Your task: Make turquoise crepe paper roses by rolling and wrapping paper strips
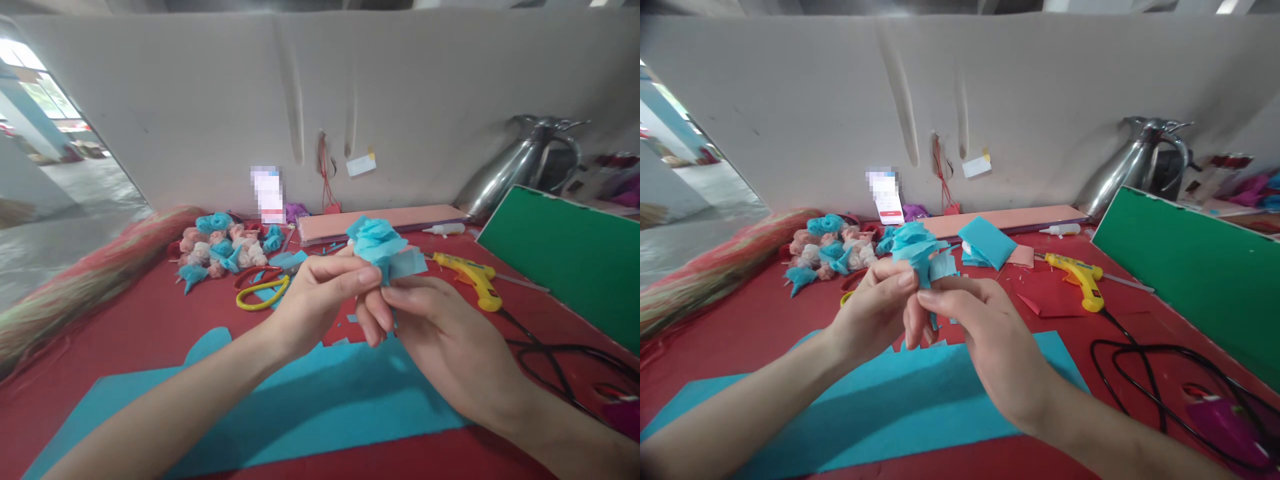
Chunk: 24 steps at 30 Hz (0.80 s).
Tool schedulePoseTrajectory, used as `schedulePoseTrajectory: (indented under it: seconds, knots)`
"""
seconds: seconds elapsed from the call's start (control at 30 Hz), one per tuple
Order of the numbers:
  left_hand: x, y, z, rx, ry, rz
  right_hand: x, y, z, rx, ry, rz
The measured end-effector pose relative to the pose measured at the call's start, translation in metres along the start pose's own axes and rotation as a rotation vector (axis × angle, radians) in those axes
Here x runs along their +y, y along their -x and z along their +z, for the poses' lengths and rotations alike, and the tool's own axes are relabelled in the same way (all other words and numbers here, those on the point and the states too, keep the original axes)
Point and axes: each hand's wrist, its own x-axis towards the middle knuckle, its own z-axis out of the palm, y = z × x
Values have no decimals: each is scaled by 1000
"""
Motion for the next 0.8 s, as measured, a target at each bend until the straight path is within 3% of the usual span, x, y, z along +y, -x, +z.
schedulePoseTrajectory:
  seconds: [0.27, 0.47, 0.63, 0.8]
  knots:
    - [0, 3, -2, -24, -51, 15, -2, 2, 3, -4, -59, 29]
    - [-3, 5, -6, 24, -128, 33, -2, 2, 3, -39, -174, 24]
    - [-3, 3, -9, 100, -210, 45, -5, -2, 3, -74, -297, 97]
    - [-5, 1, -14, 95, -239, 79, -6, -3, -1, -122, -372, 200]
